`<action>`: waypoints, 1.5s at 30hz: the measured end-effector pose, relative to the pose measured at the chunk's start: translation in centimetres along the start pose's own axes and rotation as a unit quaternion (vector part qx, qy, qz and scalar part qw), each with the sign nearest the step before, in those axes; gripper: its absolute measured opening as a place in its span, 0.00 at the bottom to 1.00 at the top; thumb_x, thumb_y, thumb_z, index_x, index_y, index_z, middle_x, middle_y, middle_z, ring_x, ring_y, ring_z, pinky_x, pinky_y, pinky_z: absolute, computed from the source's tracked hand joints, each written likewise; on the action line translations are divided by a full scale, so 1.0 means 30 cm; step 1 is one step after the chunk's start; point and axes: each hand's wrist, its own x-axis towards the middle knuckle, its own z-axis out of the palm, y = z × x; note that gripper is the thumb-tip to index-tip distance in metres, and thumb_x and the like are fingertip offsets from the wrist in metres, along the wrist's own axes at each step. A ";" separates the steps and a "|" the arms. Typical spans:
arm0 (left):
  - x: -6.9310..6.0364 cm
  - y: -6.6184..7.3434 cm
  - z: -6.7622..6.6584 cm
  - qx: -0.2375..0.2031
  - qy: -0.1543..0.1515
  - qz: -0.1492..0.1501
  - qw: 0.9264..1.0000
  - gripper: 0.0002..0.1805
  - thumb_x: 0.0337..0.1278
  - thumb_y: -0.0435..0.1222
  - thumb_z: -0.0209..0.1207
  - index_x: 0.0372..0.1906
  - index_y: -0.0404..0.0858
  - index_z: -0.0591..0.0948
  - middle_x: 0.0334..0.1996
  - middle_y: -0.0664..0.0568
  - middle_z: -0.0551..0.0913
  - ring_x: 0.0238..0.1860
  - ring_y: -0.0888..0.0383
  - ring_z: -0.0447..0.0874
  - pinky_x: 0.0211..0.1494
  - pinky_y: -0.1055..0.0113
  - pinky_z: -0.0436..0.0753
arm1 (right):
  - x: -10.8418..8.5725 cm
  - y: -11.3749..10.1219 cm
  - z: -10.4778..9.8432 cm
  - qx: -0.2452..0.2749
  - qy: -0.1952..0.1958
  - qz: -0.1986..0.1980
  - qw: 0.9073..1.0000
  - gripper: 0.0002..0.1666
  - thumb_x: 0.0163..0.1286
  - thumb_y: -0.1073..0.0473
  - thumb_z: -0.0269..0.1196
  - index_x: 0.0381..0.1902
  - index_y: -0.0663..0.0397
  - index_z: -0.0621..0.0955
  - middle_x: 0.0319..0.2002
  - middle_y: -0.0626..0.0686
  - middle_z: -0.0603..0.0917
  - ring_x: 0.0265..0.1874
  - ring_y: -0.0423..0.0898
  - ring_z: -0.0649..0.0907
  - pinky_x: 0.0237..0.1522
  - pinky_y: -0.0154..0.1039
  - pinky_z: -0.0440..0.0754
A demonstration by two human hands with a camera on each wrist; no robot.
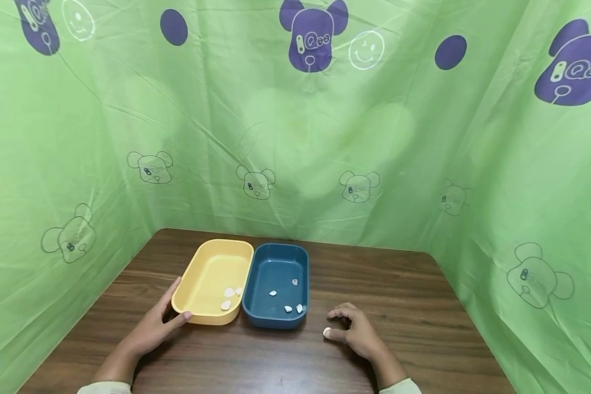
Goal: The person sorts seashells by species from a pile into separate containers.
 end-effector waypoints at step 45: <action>0.001 -0.006 0.001 -0.010 0.007 0.022 1.000 0.57 0.73 0.45 0.70 0.92 0.51 0.44 0.87 0.30 0.57 0.83 0.32 0.61 0.70 0.84 0.62 | 0.004 -0.010 0.014 0.024 0.018 0.039 0.999 0.07 0.69 0.60 0.78 0.42 0.54 0.90 0.51 0.60 0.87 0.41 0.39 0.83 0.36 0.32 0.82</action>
